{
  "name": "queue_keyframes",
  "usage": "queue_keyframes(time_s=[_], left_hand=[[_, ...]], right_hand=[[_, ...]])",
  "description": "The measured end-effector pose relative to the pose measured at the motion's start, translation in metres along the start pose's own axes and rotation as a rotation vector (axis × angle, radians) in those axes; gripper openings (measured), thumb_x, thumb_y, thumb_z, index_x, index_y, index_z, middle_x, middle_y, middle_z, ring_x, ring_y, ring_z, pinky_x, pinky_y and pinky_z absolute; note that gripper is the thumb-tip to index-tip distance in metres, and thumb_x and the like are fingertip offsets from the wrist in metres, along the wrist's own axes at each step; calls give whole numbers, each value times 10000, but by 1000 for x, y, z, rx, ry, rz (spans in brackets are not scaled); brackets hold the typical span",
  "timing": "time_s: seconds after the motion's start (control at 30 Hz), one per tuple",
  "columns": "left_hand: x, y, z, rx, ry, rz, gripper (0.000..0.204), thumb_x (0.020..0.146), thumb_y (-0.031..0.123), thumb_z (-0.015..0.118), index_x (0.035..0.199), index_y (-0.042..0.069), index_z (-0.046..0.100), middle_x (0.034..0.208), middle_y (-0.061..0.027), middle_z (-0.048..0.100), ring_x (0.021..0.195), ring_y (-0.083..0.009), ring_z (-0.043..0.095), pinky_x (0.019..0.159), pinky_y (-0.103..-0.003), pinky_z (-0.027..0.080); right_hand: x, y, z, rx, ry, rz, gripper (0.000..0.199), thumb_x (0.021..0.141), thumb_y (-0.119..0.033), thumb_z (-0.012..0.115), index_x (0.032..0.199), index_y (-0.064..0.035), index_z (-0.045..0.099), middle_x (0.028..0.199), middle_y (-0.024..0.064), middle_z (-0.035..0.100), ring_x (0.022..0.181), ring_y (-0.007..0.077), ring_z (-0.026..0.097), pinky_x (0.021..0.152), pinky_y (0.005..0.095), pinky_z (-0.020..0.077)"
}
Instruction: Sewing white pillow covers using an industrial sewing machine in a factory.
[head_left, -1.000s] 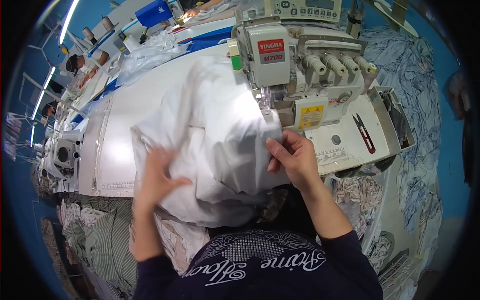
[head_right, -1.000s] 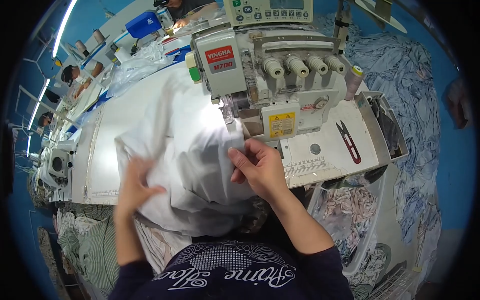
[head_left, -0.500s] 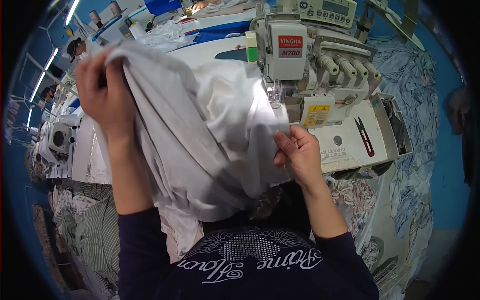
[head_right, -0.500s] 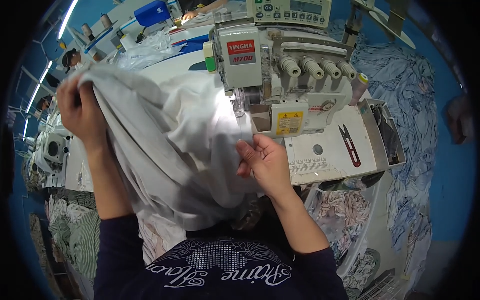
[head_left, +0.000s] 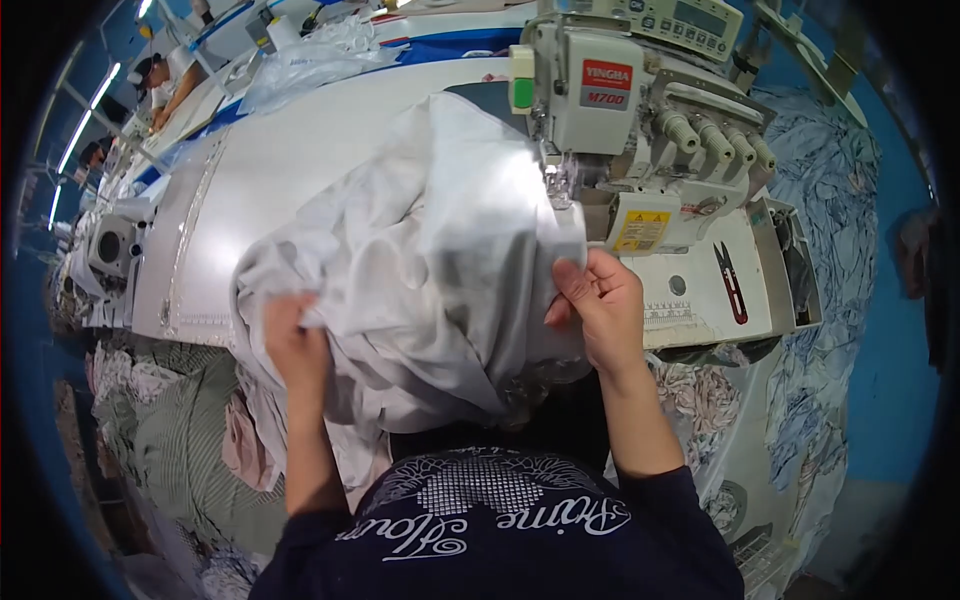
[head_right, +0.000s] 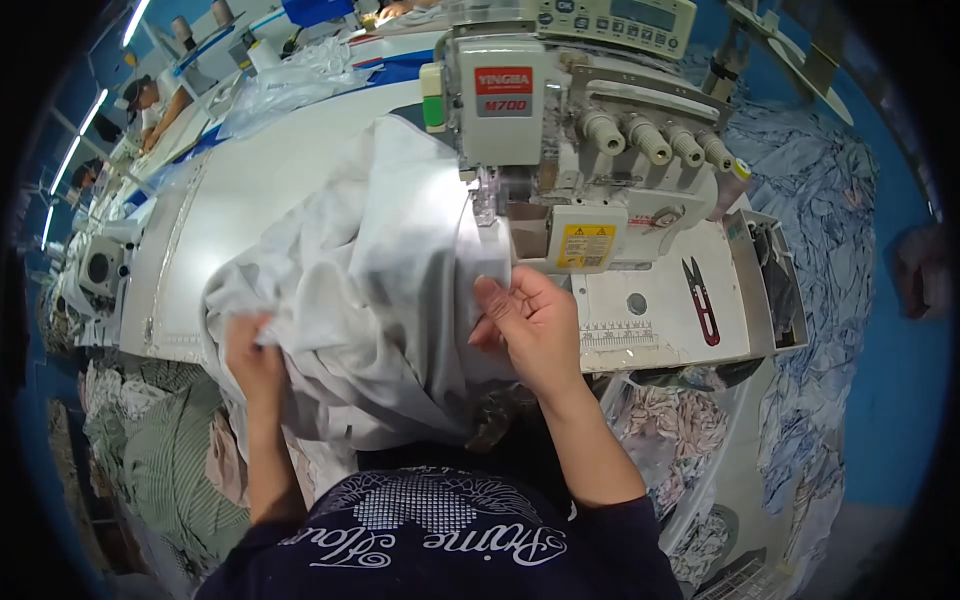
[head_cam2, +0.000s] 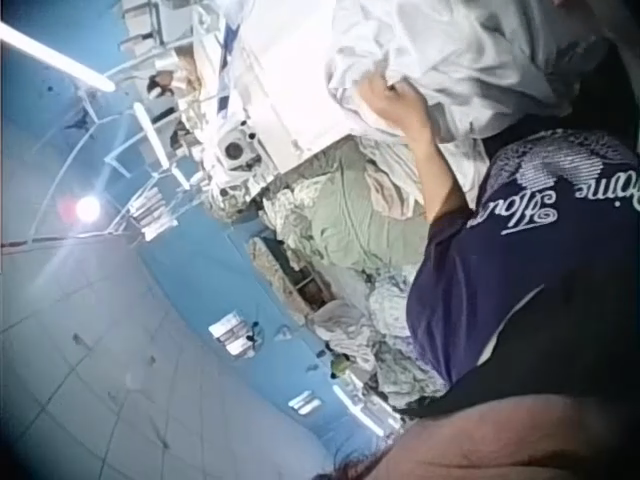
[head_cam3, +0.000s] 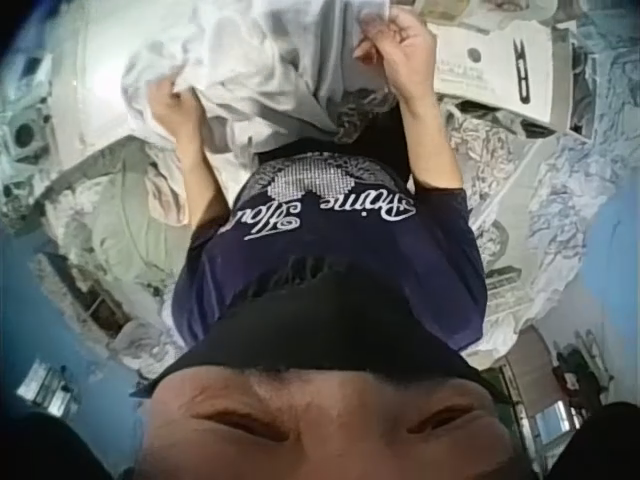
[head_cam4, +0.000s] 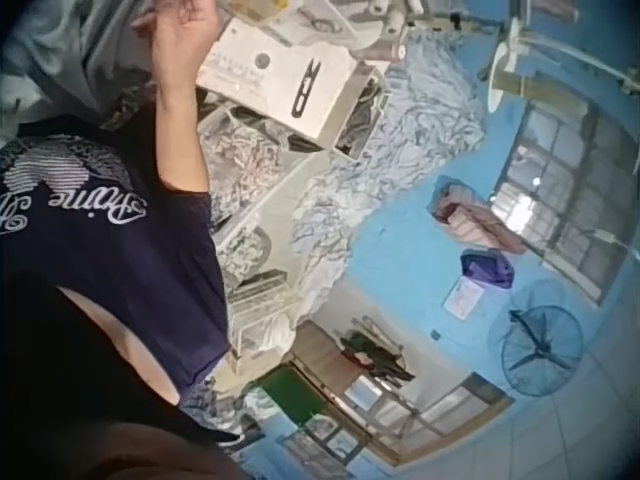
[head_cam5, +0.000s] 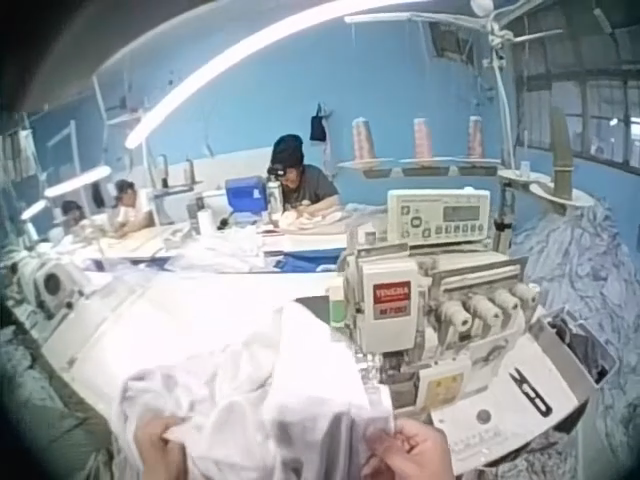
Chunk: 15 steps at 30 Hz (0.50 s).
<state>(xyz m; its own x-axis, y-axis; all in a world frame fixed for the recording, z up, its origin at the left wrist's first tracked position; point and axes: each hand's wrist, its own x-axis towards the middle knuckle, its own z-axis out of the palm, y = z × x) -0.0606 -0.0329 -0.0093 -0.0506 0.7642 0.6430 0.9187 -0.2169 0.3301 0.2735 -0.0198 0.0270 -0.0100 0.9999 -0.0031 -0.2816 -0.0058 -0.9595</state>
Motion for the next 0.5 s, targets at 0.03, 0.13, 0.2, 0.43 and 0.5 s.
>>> queue_keyframes(time_s=[0.03,0.13,0.2,0.43,0.5], left_hand=[[13,6,-1,-20,119,3,228,663,-40,556,875,17,617,845,-133,562,852,-307,538,797,-354,426],[74,23,-17,-71,460,137,179,703,-43,535,857,4,614,839,-116,571,828,-276,546,780,-337,431],[110,35,-30,-126,618,165,149,724,-33,562,856,4,622,868,-98,592,840,-240,556,781,-309,432],[222,48,-65,-416,820,434,196,735,-37,659,904,58,684,864,-44,634,783,-155,613,705,-263,485],[236,48,-66,-468,852,431,140,822,75,594,938,30,661,876,-108,661,791,-199,648,720,-294,517]], right_hand=[[2,3,-2,17,-5,-17,184,876,-192,613,847,-16,568,614,14,569,470,84,539,448,188,405],[5,9,-5,24,-14,-37,167,885,-176,598,862,-13,572,613,17,570,472,83,537,447,190,403],[4,9,-6,19,-20,-40,159,889,-166,591,868,-9,573,611,19,569,471,82,535,446,191,403],[4,9,-1,98,-15,-61,144,892,-141,578,871,1,570,603,35,570,453,87,517,444,200,401],[3,8,-1,104,-25,-65,143,891,-141,578,871,1,570,606,37,569,451,88,515,446,202,403]])
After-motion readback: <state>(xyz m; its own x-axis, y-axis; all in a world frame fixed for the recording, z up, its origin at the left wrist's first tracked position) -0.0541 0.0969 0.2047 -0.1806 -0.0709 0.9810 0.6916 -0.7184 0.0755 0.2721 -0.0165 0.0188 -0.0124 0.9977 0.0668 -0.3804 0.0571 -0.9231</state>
